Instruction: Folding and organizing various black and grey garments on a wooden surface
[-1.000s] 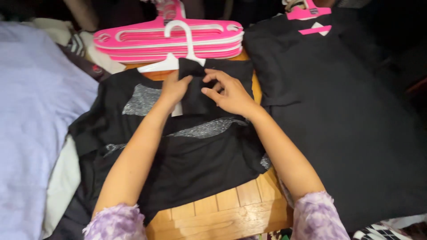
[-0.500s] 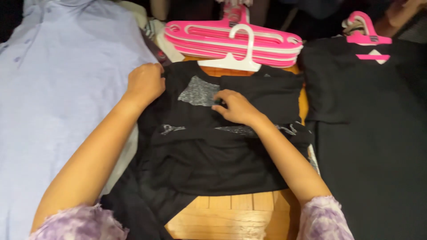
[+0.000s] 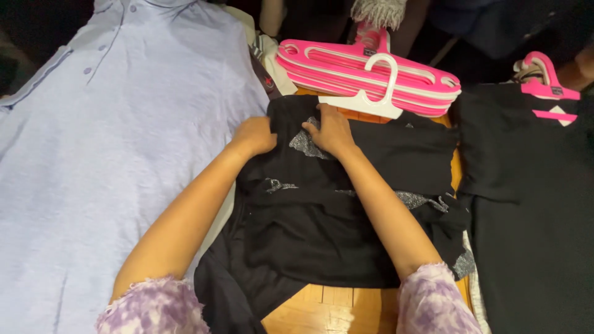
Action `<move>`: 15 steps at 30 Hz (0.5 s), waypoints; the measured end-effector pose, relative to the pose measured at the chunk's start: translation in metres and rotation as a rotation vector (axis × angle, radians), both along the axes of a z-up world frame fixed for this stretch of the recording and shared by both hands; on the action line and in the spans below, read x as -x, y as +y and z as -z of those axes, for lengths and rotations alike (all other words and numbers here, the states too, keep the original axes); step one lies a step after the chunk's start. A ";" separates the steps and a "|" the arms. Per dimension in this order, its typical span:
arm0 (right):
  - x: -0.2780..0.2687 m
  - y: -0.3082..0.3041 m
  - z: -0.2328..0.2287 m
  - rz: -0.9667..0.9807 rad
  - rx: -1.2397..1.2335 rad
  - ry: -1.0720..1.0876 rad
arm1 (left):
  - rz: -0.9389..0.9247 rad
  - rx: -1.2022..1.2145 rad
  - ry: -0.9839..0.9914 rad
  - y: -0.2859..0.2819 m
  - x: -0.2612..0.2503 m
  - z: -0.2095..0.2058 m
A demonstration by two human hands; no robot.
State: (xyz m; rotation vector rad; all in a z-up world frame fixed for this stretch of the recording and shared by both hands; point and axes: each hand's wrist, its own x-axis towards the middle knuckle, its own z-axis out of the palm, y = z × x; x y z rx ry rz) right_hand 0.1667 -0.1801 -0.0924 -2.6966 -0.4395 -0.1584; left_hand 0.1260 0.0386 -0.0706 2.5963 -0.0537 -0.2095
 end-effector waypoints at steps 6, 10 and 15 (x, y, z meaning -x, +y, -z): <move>0.007 0.024 -0.005 0.041 -0.161 0.016 | -0.106 0.627 0.199 -0.008 0.045 -0.072; 0.001 0.025 -0.002 0.031 -0.098 -0.096 | -0.189 0.553 0.180 0.003 -0.001 -0.002; 0.008 0.036 -0.009 -0.061 -0.123 -0.057 | -0.327 0.421 0.149 0.003 -0.015 0.042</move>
